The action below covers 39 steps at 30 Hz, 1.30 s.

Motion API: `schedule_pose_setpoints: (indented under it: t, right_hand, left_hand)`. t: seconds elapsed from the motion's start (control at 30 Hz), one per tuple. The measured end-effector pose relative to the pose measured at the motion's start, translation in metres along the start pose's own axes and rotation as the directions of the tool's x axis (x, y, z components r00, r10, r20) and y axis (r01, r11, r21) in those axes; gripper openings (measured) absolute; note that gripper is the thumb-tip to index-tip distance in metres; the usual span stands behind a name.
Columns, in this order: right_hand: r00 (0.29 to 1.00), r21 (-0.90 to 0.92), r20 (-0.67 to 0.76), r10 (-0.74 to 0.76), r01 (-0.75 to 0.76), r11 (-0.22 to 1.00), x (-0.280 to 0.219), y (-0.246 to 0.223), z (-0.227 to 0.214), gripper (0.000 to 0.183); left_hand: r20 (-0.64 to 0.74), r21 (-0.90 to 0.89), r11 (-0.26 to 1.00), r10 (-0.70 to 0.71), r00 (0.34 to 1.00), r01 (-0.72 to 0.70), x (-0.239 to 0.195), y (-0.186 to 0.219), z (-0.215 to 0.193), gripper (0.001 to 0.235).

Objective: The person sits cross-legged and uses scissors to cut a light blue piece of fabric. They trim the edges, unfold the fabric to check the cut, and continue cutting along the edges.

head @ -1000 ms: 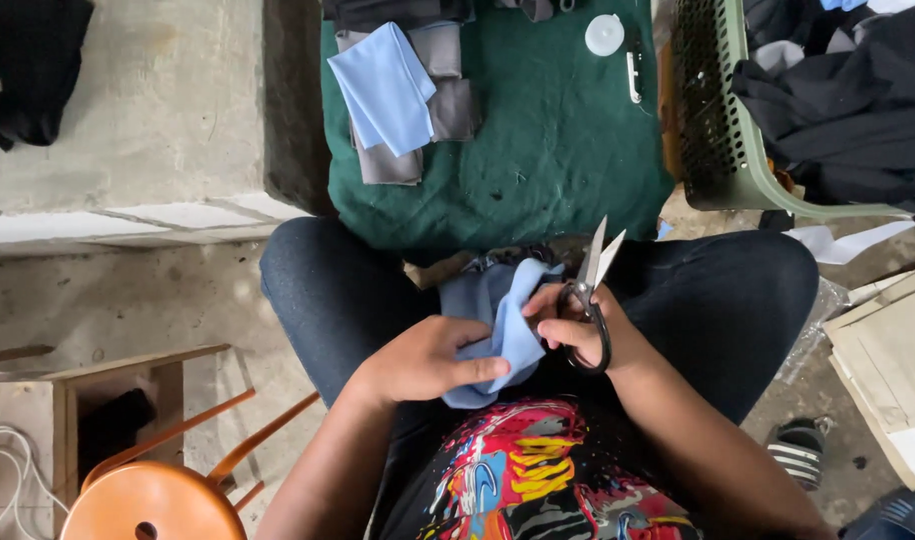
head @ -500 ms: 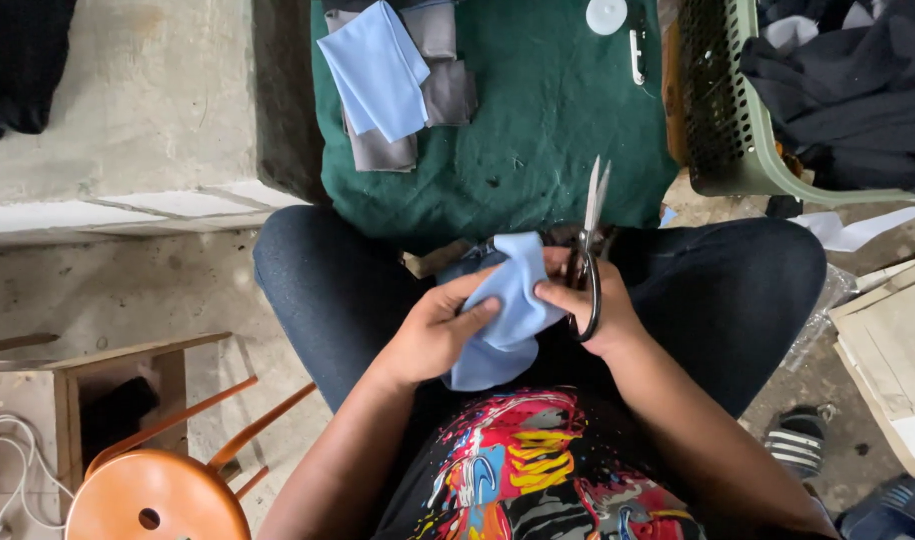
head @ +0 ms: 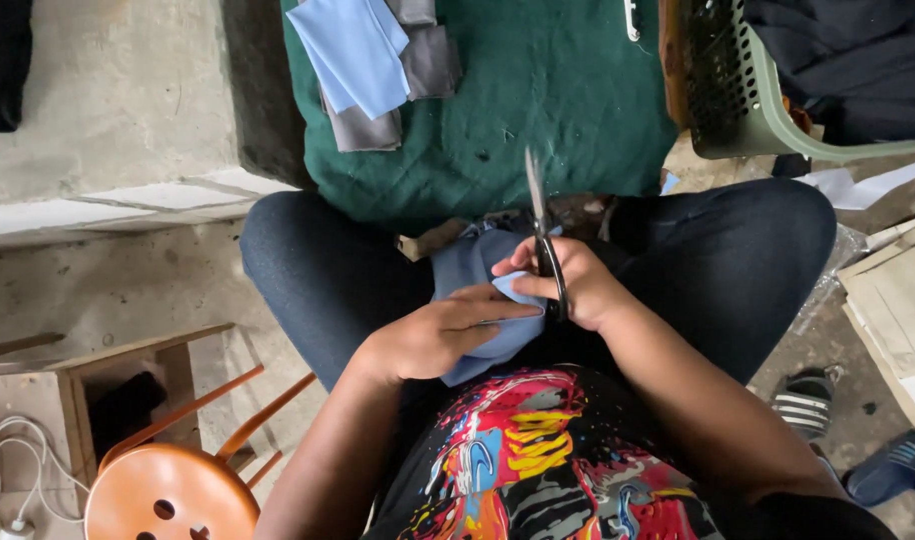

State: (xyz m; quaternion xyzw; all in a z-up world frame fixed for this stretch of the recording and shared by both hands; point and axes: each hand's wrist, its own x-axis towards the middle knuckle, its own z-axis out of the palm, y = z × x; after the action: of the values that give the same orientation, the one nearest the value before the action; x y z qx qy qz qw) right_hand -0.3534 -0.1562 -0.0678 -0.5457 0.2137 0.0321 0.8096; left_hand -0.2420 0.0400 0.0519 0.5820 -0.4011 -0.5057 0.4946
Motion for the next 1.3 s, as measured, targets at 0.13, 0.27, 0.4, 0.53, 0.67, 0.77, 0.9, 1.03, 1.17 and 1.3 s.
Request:
schedule_pose_setpoints:
  t: [0.13,0.27,0.4,0.53,0.67,0.77,0.9,1.03,1.17,1.3]
  right_hand:
    - [0.99,0.047,-0.097,-0.101,0.106,0.993,0.007,0.005,-0.004,0.043]
    - [0.948,0.183,-0.06,-0.311,0.317,0.931,0.008,0.005,-0.014,0.048]
    - [0.941,0.119,-0.043,-0.336,0.339,0.933,0.015,0.046,-0.038,0.052]
    - [0.946,0.039,-0.076,-0.316,0.319,0.947,0.008,0.032,-0.025,0.053]
    - [0.936,0.083,-0.096,-0.34,0.347,0.934,0.007,0.011,-0.017,0.043]
    - [0.941,0.16,-0.037,-0.336,0.337,0.928,0.007,0.016,-0.018,0.041]
    - [0.955,0.24,0.012,-0.296,0.285,0.928,-0.001,-0.008,0.003,0.035]
    - [0.952,0.259,0.034,-0.305,0.286,0.923,-0.001,0.002,-0.008,0.037]
    - [0.94,0.124,-0.072,-0.333,0.34,0.932,0.009,0.024,-0.028,0.036]
    - [0.933,0.093,-0.119,-0.34,0.351,0.932,0.01,0.02,-0.031,0.038]
  left_hand:
    - [-0.026,0.001,0.999,-0.032,0.999,0.032,0.001,-0.018,0.006,0.044]
    - [-0.167,-0.005,0.991,-0.134,0.977,0.135,0.011,-0.02,0.005,0.054]
    - [-0.562,0.066,0.992,-0.05,0.826,0.105,0.037,-0.015,0.02,0.037]
    - [-0.689,0.021,0.991,-0.081,0.72,0.131,0.045,-0.072,0.017,0.021]
    - [-0.609,-0.104,0.994,-0.034,0.793,-0.037,0.038,-0.008,0.017,0.014]
    - [-0.525,-0.2,0.974,-0.018,0.851,-0.103,0.032,-0.01,0.021,0.019]
    - [-0.419,-0.236,0.97,-0.046,0.907,-0.061,0.033,-0.031,0.024,0.024]
    - [-0.426,-0.193,0.981,-0.089,0.9,0.006,0.032,-0.023,0.023,0.024]
    - [-0.413,-0.156,0.987,-0.037,0.91,-0.031,0.031,-0.023,0.022,0.028]
    - [-0.461,-0.11,0.994,-0.03,0.887,-0.023,0.032,-0.031,0.023,0.023]
